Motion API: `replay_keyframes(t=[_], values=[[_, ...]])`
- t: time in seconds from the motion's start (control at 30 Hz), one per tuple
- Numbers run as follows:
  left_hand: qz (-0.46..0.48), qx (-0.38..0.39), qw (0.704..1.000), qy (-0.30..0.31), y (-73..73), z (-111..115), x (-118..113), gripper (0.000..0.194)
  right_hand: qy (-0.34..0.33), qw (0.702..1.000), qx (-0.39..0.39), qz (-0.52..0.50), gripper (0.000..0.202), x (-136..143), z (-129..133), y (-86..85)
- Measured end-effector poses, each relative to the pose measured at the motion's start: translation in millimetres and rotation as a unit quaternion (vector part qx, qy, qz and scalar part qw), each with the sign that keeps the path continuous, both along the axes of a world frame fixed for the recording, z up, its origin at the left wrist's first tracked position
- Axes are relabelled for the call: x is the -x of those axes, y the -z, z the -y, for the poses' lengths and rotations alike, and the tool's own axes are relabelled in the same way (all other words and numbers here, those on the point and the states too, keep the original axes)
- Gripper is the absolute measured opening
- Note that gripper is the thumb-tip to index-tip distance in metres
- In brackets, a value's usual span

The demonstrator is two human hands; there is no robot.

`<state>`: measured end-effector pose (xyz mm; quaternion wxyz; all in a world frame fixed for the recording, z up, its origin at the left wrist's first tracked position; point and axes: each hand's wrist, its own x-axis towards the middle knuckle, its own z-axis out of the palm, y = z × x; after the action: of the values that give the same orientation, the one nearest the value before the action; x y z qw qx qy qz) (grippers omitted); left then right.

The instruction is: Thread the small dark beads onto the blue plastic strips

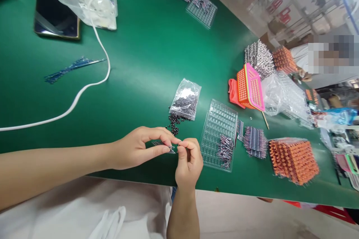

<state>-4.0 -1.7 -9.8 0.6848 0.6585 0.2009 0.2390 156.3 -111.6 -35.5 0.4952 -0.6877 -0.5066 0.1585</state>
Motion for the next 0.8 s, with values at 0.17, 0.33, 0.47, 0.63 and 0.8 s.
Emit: replay_keyframes(t=[0.17, 0.33, 0.47, 0.63, 0.8], values=[[0.004, -0.028, 0.999, -0.021, 3.8, 8, -1, 0.009, 0.022, 0.998, -0.023, 0.052, 0.008, 3, 2, 0.3], [0.009, -0.013, 1.000, -0.014, 4.6, 13, -1, 0.010, 0.041, 0.992, -0.051, 0.108, 0.011, 6, 4, 3.3], [0.017, 0.015, 1.000, -0.007, 4.4, 14, -1, 0.008, 0.060, 0.985, -0.078, 0.145, 0.017, 8, 5, 3.6], [0.031, 0.057, 0.998, -0.010, 6.3, 14, -1, 0.008, 0.072, 0.976, -0.099, 0.182, 0.020, 9, 6, 3.6], [0.047, 0.063, 0.997, -0.013, 8.5, 13, -2, 0.007, 0.079, 0.968, -0.126, 0.202, 0.023, 9, 5, 4.1]])
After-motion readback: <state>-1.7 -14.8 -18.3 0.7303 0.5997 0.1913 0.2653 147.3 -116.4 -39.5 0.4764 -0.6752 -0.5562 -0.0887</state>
